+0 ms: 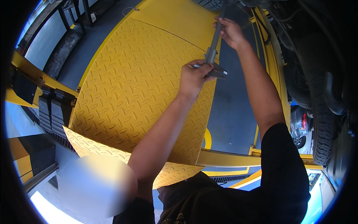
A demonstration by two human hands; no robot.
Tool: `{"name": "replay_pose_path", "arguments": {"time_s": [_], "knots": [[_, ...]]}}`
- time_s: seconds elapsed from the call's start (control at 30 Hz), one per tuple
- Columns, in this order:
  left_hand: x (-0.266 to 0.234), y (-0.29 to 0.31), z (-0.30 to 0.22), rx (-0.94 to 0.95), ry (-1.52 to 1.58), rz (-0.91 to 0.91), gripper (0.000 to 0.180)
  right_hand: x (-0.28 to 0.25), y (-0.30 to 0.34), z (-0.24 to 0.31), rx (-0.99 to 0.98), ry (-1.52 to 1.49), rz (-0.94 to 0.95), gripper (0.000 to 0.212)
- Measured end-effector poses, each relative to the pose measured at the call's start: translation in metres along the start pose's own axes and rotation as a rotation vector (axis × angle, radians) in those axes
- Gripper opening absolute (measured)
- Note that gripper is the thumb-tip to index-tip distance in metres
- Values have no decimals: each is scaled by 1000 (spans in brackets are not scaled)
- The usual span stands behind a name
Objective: The person uses a tire tread depth gauge to measure the tread depth on a car tire mounted on a lift. They record the measurements on a clipboard and then write on the tire with a marker.
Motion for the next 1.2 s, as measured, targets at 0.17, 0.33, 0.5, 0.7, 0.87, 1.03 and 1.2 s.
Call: {"name": "replay_pose_path", "arguments": {"time_s": [0.17,0.33,0.5,0.7,0.87,1.03,1.2], "knots": [[2,-3,1,31,37,12,18,0,-1,0,21,3,0,29],[4,-3,9,28,45,43,18,-3,4,1,39,35,-31,28],[3,-5,13,25,69,60,20,-3,5,1,52,46,-38,27],[4,0,21,-100,49,35,26,3,16,5,99,72,-33,27],[-1,79,13,-108,101,129,27,17,88,4,93,-101,32,23],[-31,225,-1,-89,165,110,31,20,218,-3,149,-435,309,16],[-32,349,2,3,40,-39,37,8,374,-20,85,-533,307,19]]}}
Point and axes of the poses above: each hand's wrist, its own y-axis away from the middle knuckle, its own x-axis out of the palm, z = x × y, the point moved 5 cm from there along -y, towards the middle knuckle, and after that the axes turned 5 degrees about y, right-handed, at the moved point
